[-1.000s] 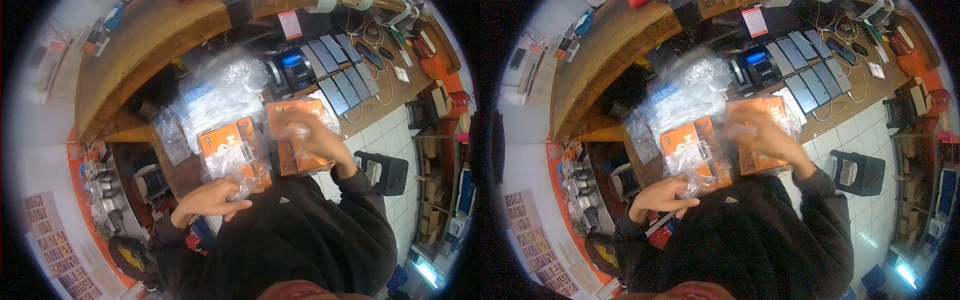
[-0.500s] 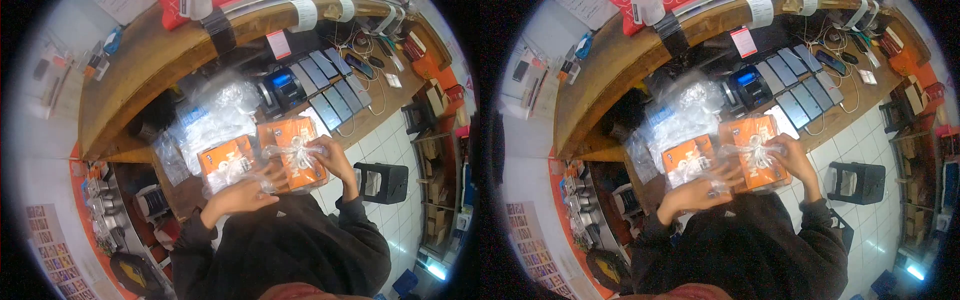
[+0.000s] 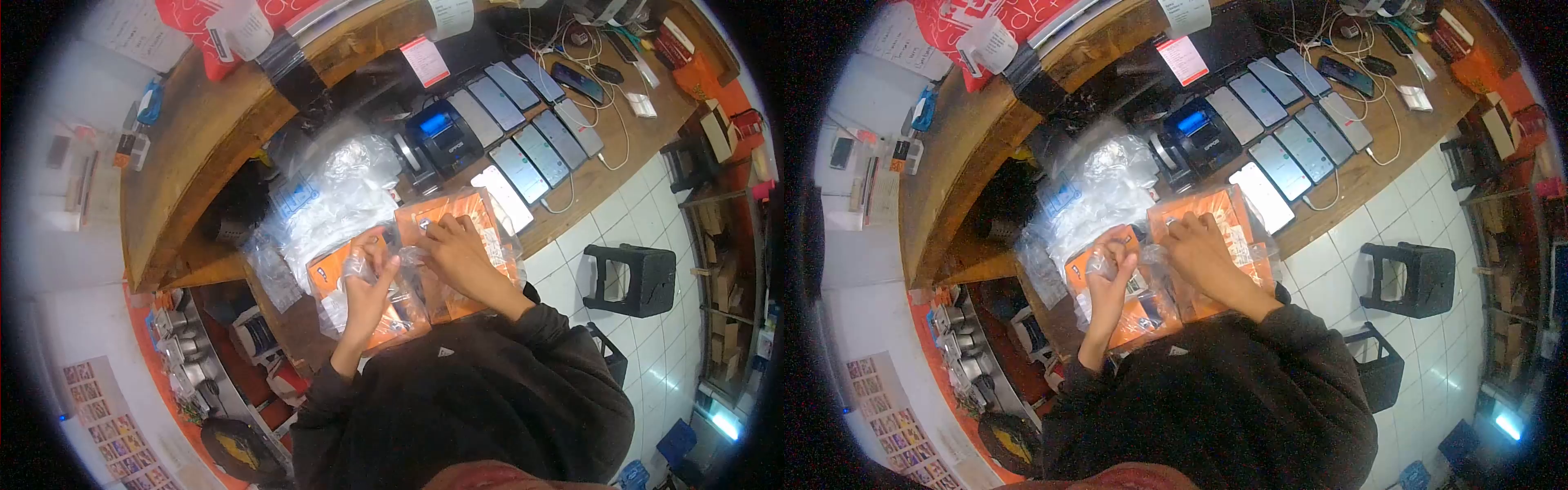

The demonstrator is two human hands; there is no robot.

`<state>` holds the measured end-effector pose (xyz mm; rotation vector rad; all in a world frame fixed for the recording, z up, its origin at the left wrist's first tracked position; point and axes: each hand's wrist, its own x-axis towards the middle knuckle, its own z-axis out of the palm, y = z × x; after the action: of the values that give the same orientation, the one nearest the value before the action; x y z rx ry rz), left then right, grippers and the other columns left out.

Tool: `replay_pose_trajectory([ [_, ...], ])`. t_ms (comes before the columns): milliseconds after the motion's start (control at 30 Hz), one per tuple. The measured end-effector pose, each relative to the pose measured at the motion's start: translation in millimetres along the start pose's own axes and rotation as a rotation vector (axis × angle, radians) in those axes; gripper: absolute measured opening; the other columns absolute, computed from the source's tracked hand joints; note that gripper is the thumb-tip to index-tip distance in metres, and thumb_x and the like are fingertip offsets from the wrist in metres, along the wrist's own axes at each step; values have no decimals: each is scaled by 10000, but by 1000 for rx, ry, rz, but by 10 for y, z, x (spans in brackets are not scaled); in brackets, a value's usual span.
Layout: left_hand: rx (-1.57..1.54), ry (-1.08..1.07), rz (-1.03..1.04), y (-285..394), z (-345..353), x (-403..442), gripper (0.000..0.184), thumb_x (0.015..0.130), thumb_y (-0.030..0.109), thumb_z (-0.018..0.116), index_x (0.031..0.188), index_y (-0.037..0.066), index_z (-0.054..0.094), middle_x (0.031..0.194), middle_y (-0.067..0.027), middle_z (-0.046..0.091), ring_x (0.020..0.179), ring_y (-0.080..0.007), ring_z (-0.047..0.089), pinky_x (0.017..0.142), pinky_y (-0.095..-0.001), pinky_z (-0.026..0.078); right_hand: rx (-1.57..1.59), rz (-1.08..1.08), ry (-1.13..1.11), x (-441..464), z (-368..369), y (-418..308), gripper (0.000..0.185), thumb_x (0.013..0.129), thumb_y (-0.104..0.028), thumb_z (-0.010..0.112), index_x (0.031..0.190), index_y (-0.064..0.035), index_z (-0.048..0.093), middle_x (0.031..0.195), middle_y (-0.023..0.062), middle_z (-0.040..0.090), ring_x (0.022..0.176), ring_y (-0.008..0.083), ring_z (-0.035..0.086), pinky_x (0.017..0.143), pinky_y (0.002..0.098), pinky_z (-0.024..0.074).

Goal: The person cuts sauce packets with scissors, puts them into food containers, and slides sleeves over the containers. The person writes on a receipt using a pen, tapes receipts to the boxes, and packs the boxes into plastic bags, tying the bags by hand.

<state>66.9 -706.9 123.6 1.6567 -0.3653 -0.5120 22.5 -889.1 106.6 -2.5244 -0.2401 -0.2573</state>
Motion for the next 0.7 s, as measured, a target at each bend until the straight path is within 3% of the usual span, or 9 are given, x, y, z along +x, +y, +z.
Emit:
replay_pose_trajectory([
  [33,34,174,52,3,20,47,588,756,50,705,1284,41,446,919,4,514,806,-86,480,775,-228,410,43,24,-14,23,3,22,266,773,-153,658,1032,-95,639,981,50,578,923,231,506,844,379,368],
  [100,180,194,61,66,159,59,415,770,34,695,1151,19,530,903,4,557,825,-80,512,765,-232,424,205,20,20,11,-64,76,259,791,-183,647,1026,-75,636,966,55,592,921,245,530,830,390,385],
  [167,101,-8,-58,110,256,62,284,779,54,702,1036,-1,597,909,-14,604,846,-89,552,751,-246,442,364,24,47,-31,-89,137,263,810,-213,636,1020,-55,634,950,60,606,918,258,554,815,401,403],
  [267,6,140,-110,109,315,35,168,788,60,701,926,-6,630,893,-31,634,861,-95,577,742,-254,454,572,3,79,-55,-119,175,240,792,-150,669,997,-31,627,956,74,632,903,247,591,810,354,443],
  [367,-7,216,7,40,321,12,109,808,54,675,889,3,624,850,-14,617,821,-81,556,715,-246,444,890,244,-6,6,-283,98,173,753,-45,709,901,2,633,924,79,639,869,176,602,784,311,472],
  [433,16,224,27,-102,238,15,71,843,36,622,910,20,604,850,-3,596,783,-71,532,683,-241,430,926,216,-89,-10,-302,156,162,756,-50,724,870,9,626,893,54,626,869,115,580,809,281,458],
  [567,-29,108,-229,-106,173,-62,211,895,60,550,1105,50,555,1055,10,571,954,-70,516,823,-226,409,1081,200,-97,15,-233,285,96,817,-69,671,857,-4,612,859,18,596,857,101,559,787,262,440],
  [633,-236,24,-91,12,203,-18,268,908,114,552,1167,47,531,1067,5,565,956,-77,518,817,-234,413,1117,208,-127,39,-246,217,106,822,-88,667,853,-7,606,859,16,593,851,92,553,792,254,439],
  [700,-259,24,-193,48,198,-10,331,920,188,551,1212,38,512,1085,-4,562,984,-86,513,830,-252,419,1148,215,-148,58,-201,192,118,827,-107,663,850,-10,601,858,15,590,845,83,547,797,245,437],
])
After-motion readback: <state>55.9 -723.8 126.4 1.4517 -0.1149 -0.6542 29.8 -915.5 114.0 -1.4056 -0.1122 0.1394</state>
